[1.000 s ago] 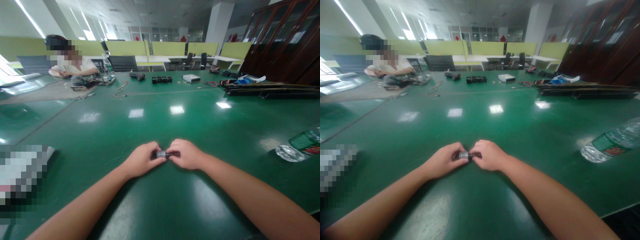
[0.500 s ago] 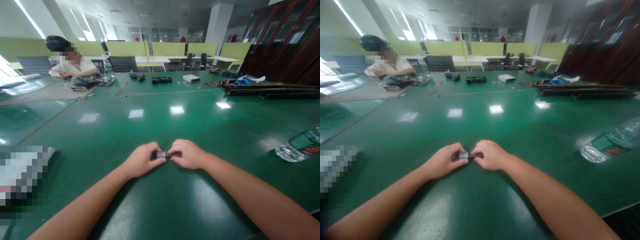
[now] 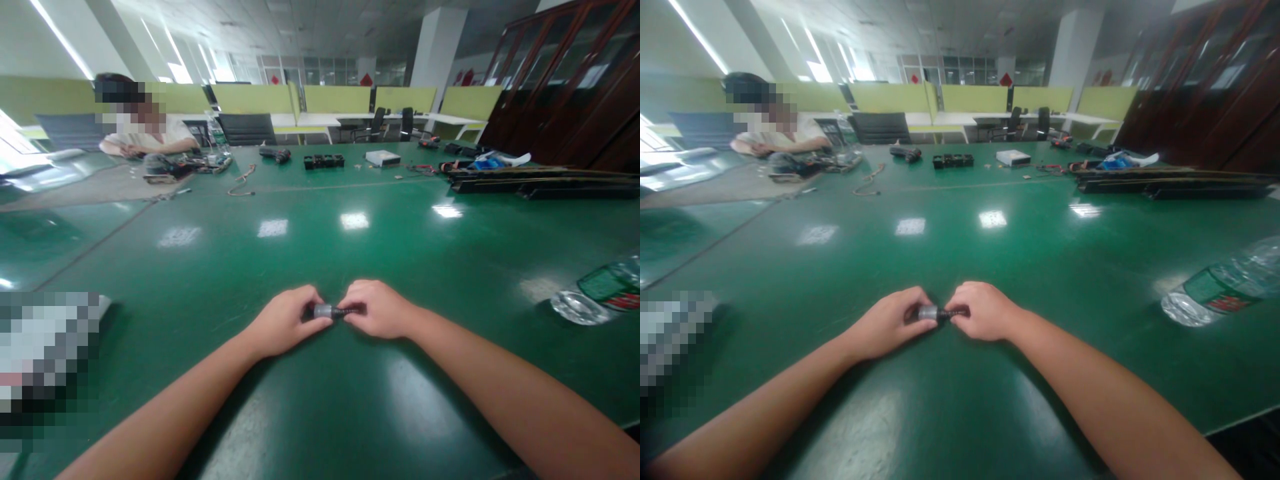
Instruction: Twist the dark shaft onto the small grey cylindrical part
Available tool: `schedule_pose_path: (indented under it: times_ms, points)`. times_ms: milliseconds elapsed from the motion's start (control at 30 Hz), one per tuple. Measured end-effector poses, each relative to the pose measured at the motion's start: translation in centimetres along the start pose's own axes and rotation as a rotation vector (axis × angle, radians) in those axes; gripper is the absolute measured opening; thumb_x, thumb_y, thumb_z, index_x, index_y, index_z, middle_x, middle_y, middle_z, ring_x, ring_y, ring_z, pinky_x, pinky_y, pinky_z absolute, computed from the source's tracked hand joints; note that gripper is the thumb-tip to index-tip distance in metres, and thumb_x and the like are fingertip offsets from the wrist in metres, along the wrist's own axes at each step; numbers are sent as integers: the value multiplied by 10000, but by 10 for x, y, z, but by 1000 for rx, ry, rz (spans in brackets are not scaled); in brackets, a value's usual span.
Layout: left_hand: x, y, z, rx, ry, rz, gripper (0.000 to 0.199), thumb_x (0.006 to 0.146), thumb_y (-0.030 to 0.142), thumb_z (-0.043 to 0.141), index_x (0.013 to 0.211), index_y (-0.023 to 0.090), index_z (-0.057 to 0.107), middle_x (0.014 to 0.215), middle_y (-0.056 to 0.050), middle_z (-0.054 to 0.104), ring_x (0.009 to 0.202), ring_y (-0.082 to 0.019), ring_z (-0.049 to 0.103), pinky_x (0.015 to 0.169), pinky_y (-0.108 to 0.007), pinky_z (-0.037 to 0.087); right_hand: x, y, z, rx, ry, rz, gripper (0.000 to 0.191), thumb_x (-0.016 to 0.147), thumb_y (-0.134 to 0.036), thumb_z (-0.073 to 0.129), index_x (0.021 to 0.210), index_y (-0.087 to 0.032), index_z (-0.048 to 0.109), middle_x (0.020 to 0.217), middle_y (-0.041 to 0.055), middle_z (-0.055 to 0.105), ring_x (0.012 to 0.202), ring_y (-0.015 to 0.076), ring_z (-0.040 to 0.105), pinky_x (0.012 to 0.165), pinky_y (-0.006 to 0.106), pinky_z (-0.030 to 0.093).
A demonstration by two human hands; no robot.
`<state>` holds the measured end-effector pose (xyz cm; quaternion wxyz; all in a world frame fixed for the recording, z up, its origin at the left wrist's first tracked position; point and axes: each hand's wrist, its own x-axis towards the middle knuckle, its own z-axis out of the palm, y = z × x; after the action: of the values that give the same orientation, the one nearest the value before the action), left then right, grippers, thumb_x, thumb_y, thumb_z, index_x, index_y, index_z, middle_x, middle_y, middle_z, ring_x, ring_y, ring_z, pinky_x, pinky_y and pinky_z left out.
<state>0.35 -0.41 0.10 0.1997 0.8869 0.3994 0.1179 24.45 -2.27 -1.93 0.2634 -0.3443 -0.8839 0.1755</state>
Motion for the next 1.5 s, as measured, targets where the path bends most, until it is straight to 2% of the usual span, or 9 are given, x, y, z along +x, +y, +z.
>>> schedule_pose_path:
  times_ms: [1500]
  points:
    - [-1, -4, 2, 4, 7, 12, 300, 878, 494, 649, 948, 202, 633, 828, -5, 653, 720, -173, 591, 658, -273, 402, -7, 1, -10, -9, -15, 42, 135, 814, -153, 688, 933, -173, 748, 855, 45, 691, 836, 179, 595, 769, 290, 455]
